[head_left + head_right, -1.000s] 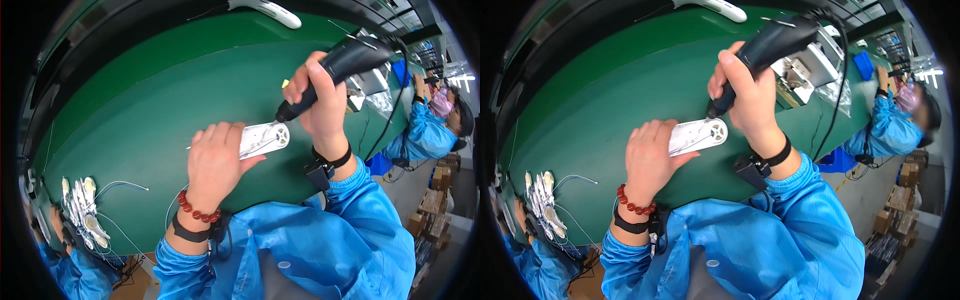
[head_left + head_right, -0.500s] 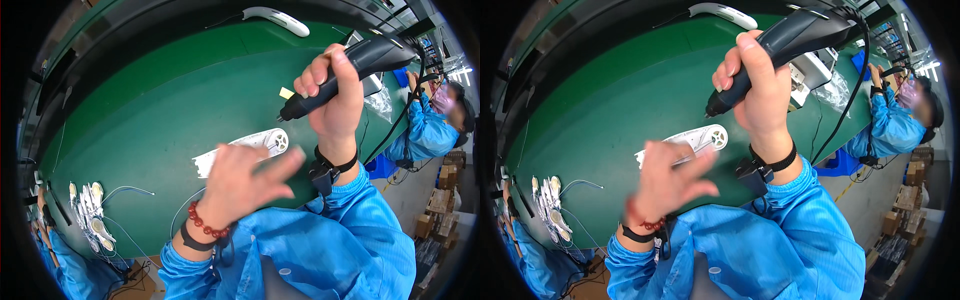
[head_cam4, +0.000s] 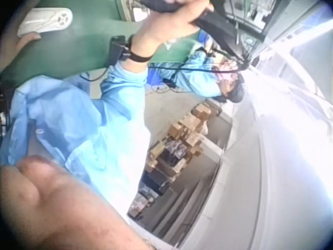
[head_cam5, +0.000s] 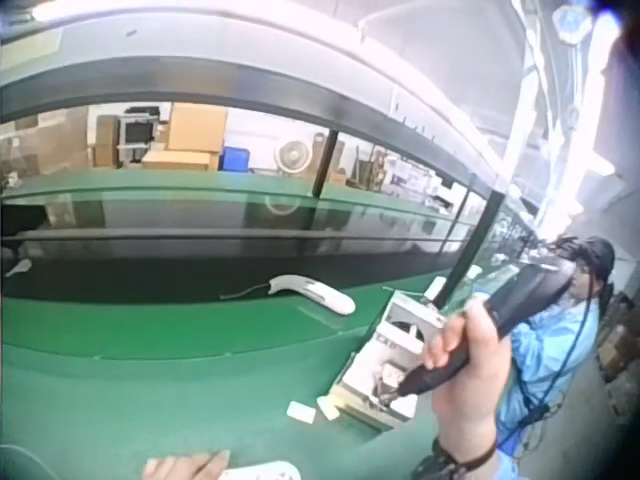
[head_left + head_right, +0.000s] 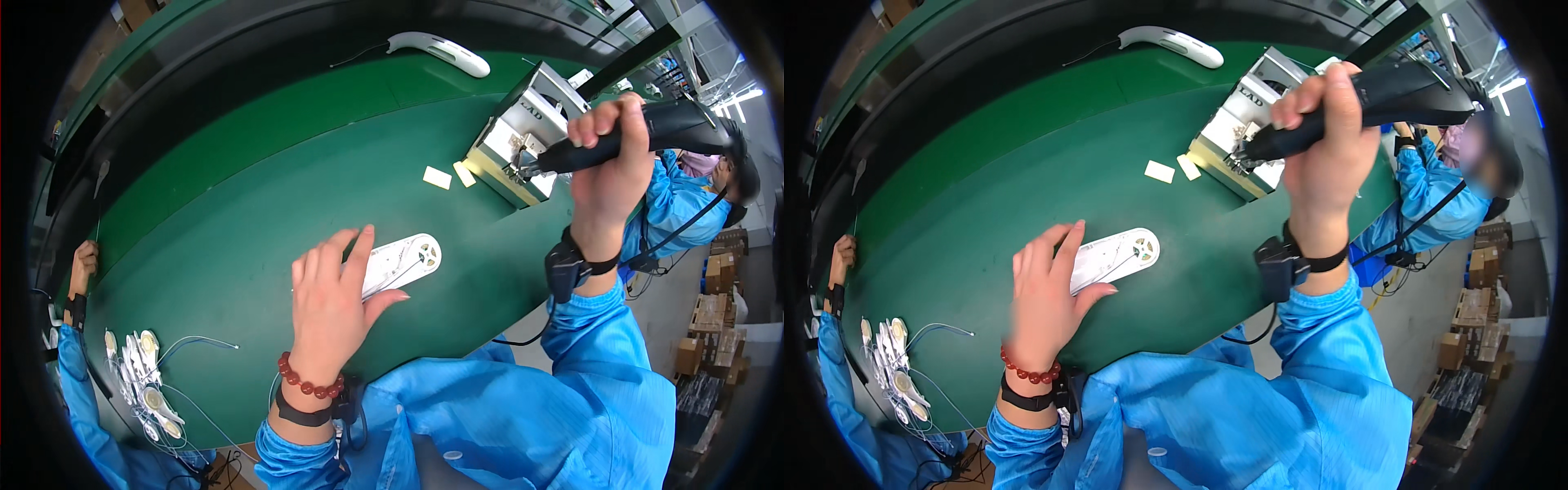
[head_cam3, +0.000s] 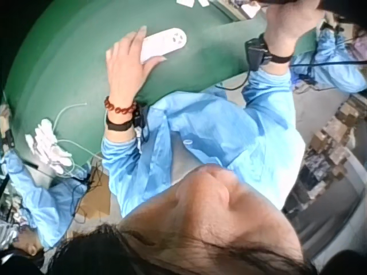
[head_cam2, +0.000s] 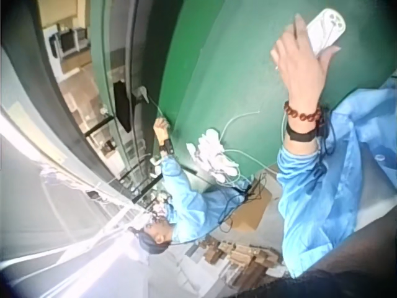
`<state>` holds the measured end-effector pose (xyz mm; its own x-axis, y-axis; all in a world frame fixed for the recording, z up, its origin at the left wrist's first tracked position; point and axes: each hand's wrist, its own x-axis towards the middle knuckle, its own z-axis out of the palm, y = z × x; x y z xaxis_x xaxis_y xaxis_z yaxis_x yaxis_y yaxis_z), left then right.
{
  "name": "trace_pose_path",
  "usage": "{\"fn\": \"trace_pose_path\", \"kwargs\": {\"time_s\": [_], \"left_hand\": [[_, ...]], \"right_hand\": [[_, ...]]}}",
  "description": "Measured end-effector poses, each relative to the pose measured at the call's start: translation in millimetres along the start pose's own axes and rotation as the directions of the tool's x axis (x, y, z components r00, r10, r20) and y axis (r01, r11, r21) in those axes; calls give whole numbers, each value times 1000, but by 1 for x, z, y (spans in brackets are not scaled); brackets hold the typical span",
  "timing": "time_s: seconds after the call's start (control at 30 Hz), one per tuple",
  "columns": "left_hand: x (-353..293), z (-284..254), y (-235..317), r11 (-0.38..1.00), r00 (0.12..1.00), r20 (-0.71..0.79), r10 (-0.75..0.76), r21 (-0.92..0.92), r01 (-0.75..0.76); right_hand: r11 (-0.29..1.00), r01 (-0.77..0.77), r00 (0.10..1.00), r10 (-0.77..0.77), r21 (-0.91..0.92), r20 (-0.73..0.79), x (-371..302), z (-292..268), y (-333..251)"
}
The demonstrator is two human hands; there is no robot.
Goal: Assembling small plastic housings using an electric screwdriver and applying labels from a feeder machine.
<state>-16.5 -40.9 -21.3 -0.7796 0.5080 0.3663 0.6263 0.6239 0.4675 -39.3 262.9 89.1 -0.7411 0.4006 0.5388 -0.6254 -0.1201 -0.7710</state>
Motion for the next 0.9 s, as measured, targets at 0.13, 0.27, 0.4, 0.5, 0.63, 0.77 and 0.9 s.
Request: {"fn": "trace_pose_path", "kwargs": {"time_s": [0.13,0.27,0.4,0.5,0.63,0.77,0.9], "left_hand": [[-3,1,3,999,993,113,-43,-26,46],[-3,3,1,1000,995,97,-19,-21,21],[-3,5,-2,999,997,79,-19,-32,21],[-3,4,-2,999,996,88,-35,-33,38],[-2,6,-1,999,996,83,-36,-37,39],[-2,6,-2,999,995,91,-38,-34,42],[-3,6,-2,998,995,88,-42,-41,46]], "right_hand": [[993,24,999,-28,-116,-35,7,-14,4],[981,19,999,-26,-191,-31,4,-17,22],[974,17,999,-26,-227,-39,3,-23,32],[982,0,998,-11,-187,-56,3,-26,36],[982,-17,997,3,-187,-72,4,-26,39],[983,-16,998,3,-185,-69,3,-27,40],[982,-12,999,2,-186,-53,4,-26,40]]}}
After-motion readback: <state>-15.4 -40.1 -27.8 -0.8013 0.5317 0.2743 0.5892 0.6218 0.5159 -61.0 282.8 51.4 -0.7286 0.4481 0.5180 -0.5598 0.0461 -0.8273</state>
